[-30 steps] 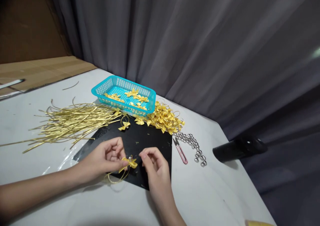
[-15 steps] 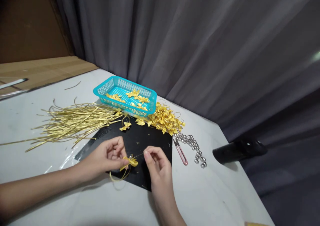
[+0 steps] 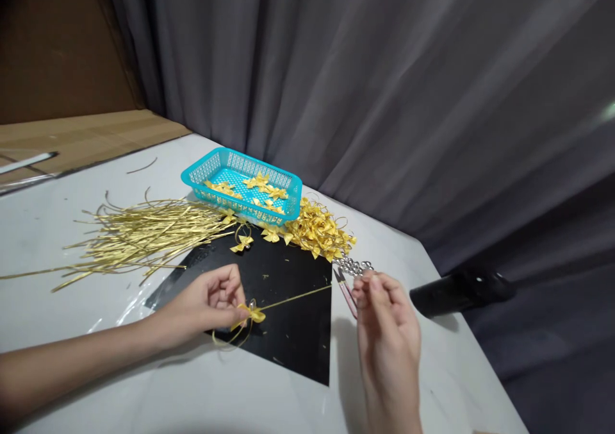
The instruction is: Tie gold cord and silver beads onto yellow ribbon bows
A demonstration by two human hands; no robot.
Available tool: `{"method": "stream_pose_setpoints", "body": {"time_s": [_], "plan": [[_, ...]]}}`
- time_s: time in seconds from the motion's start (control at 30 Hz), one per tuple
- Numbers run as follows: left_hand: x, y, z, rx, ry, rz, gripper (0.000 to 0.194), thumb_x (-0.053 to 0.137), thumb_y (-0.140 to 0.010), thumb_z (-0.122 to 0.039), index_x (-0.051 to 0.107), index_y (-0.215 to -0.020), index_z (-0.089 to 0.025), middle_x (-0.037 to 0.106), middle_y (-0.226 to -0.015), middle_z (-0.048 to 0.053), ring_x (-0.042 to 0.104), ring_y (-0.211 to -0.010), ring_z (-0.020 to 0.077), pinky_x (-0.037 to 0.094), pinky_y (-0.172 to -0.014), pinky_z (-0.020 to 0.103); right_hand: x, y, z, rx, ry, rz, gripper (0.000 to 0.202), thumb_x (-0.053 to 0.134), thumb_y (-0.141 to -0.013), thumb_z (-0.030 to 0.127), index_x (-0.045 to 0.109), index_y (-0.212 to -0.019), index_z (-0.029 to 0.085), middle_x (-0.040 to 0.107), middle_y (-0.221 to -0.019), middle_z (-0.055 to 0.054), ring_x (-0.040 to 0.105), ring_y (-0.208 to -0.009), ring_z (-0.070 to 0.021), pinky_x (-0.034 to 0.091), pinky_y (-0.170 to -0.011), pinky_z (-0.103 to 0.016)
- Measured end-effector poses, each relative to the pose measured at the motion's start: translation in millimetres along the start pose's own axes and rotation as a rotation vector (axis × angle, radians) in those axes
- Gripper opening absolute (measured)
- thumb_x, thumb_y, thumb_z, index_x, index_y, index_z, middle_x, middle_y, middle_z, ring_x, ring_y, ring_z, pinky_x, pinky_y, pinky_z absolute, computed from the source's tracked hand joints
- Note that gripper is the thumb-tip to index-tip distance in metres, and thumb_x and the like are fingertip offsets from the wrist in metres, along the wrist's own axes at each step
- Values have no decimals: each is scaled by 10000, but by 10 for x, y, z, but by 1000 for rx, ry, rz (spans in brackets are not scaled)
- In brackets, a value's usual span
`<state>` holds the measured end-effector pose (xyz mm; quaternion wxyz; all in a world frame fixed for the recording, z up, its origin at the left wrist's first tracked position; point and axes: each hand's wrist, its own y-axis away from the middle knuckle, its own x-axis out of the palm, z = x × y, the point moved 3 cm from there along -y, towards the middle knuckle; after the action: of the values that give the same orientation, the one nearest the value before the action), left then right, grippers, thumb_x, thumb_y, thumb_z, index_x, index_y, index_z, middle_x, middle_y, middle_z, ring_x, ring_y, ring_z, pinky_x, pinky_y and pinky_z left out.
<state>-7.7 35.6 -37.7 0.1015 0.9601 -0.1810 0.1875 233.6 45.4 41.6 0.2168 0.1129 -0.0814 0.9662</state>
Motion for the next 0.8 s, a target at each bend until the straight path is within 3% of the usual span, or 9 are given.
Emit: {"method": "stream_pose_setpoints", "body": {"time_s": [0.13, 0.3, 0.53, 0.63, 0.73, 0.8], "plan": [[8, -7, -11, -14, -4, -11, 386, 707, -726, -99, 334, -709, -196, 597, -710, -53, 618, -621, 77, 381, -551, 158, -144, -66, 134, -51, -76, -118, 271, 881, -588, 225, 709, -788, 163, 626, -896, -36, 600, -844, -113, 553, -755, -143], [8, -16, -13, -7, -12, -13, 371, 691, -728, -94, 336, -710, -198, 599, -715, -55, 623, -631, 80, 395, -573, 170, -265, -121, 271, -121, -100, -172, 155, 838, -647, 184, 734, -756, 146, 595, -896, -74, 595, -808, -125, 577, -714, -163], [-6, -24, -5, -12, -25, -22, 382, 693, -706, -92, 327, -703, -199, 596, -703, -57, 620, -630, 84, 392, -572, 175, -317, -54, 435, -122, -203, -148, 126, 827, -713, 154, 730, -785, 188, 601, -945, -53, 580, -845, -88, 508, -894, -95], [-2, -23, -1, -13, -29, -18, 375, 683, -709, -92, 323, -700, -198, 593, -707, -59, 624, -643, 83, 385, -573, 169, -372, -49, 476, -139, -206, -88, 57, 721, -832, 146, 720, -822, 202, 612, -976, -46, 580, -877, -95, 530, -885, -122], [-2, -33, 5, -12, -16, -6, 361, 664, -701, -76, 324, -698, -197, 590, -717, -59, 627, -653, 85, 380, -580, 174, -417, -61, 494, -113, -278, -70, 158, 599, -916, 125, 696, -837, 221, 610, -1076, -30, 580, -884, -69, 503, -876, -67], [-7, -42, 10, -9, -7, 1, 353, 650, -691, -59, 325, -698, -197, 586, -727, -59, 623, -657, 84, 375, -583, 178, -452, -82, 523, -139, -238, -74, 184, 570, -927, 145, 672, -826, 261, 598, -1156, -19, 581, -897, -84, 498, -906, -101]]}}
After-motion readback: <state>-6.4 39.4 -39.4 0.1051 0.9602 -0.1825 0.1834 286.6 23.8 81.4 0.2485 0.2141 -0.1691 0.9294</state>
